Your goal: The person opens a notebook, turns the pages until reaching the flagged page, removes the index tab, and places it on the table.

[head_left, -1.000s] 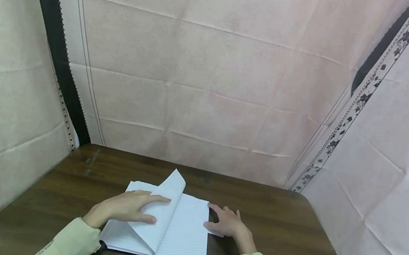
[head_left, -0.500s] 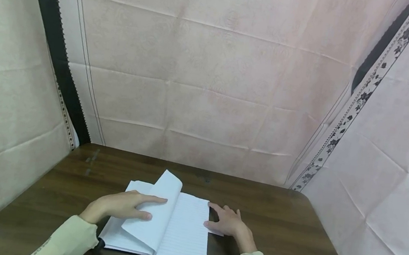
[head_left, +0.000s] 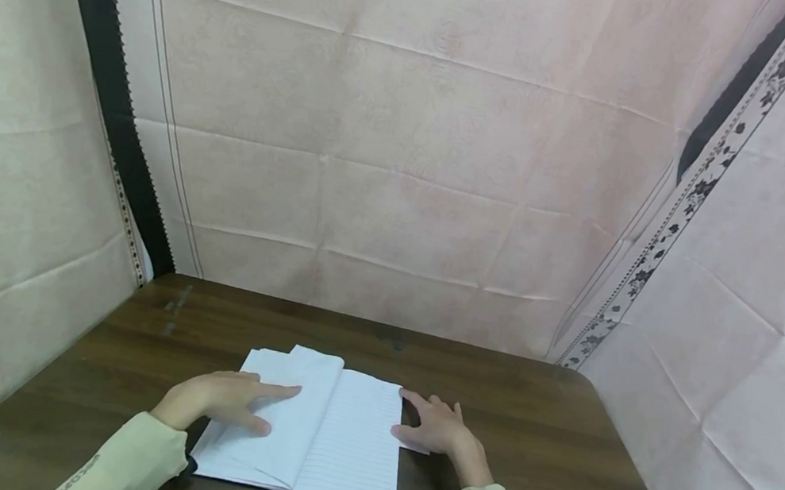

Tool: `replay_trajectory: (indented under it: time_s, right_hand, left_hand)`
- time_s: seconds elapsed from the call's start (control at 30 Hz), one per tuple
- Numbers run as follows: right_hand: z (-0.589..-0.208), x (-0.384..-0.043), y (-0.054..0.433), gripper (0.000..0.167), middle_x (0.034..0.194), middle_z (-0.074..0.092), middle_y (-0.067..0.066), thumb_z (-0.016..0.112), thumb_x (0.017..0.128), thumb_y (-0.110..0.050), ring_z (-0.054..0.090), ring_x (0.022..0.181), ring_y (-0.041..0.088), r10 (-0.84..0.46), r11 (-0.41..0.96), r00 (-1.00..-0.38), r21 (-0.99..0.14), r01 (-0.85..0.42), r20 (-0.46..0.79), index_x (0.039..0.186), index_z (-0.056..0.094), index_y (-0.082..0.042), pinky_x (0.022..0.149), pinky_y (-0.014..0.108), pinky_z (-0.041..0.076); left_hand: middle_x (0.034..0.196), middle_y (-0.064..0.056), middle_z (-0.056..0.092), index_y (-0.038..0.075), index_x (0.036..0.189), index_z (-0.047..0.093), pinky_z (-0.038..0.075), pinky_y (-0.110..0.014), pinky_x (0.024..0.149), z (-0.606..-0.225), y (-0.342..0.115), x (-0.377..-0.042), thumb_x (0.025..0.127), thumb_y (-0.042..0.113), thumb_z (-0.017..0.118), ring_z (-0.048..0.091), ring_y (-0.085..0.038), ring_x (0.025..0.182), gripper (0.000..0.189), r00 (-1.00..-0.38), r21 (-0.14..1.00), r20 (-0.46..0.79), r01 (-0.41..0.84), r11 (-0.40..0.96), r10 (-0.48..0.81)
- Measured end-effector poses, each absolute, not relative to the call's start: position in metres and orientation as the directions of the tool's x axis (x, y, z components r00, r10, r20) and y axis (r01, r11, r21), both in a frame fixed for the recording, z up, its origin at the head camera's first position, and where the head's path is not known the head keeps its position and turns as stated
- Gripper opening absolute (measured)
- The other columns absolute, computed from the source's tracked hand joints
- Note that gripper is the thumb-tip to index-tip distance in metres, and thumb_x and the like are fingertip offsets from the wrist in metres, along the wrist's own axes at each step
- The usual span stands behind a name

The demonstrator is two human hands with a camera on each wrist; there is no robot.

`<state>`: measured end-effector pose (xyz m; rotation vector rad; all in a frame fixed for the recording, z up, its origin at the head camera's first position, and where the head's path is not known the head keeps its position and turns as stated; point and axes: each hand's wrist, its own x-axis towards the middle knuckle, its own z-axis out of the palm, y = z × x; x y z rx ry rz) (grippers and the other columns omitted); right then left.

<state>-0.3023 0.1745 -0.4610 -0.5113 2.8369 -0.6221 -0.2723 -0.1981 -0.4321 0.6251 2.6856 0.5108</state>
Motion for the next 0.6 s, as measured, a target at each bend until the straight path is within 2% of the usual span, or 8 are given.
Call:
replay_trajectory:
  time_s: [0.07, 0.3, 0.5, 0.6]
  right_hand:
    - [-0.4608, -0.3026, 0.1744, 0.069, 0.139, 0.052, 0.024, 0.071, 0.09, -0.044, 0.042, 0.133, 0.046, -0.371, 0.853, -0.922, -0.435, -0.29, -0.112, 0.15, 0.047, -0.017, 0.107, 0.075, 0.011]
    - [-0.4622, -0.3031, 0.1744, 0.069, 0.14, 0.052, 0.024, 0.071, 0.09, -0.045, 0.042, 0.134, 0.045, -0.369, 0.855, -0.923, -0.431, -0.289, -0.113, 0.149, 0.047, -0.018, 0.107, 0.075, 0.011]
    - [-0.4617, -0.3025, 0.1745, 0.069, 0.141, 0.052, 0.024, 0.071, 0.09, -0.044, 0.042, 0.134, 0.046, -0.371, 0.852, -0.922, -0.434, -0.291, -0.112, 0.15, 0.047, -0.017, 0.107, 0.075, 0.011]
    - [-0.4615, -0.3026, 0.1745, 0.069, 0.141, 0.052, 0.024, 0.071, 0.091, -0.044, 0.042, 0.134, 0.046, -0.375, 0.85, -0.921, -0.436, -0.294, -0.109, 0.15, 0.047, -0.017, 0.107, 0.075, 0.011]
  left_hand:
    - [0.147, -0.008, 0.052, 0.03, 0.15, 0.048, 0.028, -0.068, 0.106, -0.432, -0.1986, -0.272, 0.09, 0.039, 0.073, 0.037, -0.044, 0.139, 0.065, -0.848, 0.404, -0.254, 0.345, 0.847, 0.466]
    - [0.152, -0.037, 0.029, 0.03, 0.146, 0.053, 0.03, -0.074, 0.1, -0.4314, -0.2, -0.2715, 0.087, 0.038, 0.077, 0.034, -0.055, 0.136, 0.064, -0.886, 0.347, -0.264, 0.283, 0.894, 0.382]
    - [0.153, -0.036, 0.028, 0.032, 0.145, 0.055, 0.032, -0.071, 0.101, -0.4353, -0.1976, -0.273, 0.086, 0.034, 0.078, 0.036, -0.052, 0.136, 0.063, -0.879, 0.375, -0.223, 0.322, 0.869, 0.422]
    - [0.148, -0.032, 0.038, 0.036, 0.144, 0.055, 0.04, -0.065, 0.097, -0.4389, -0.1924, -0.2728, 0.086, 0.035, 0.078, 0.049, -0.045, 0.127, 0.063, -0.867, 0.381, -0.187, 0.37, 0.847, 0.462]
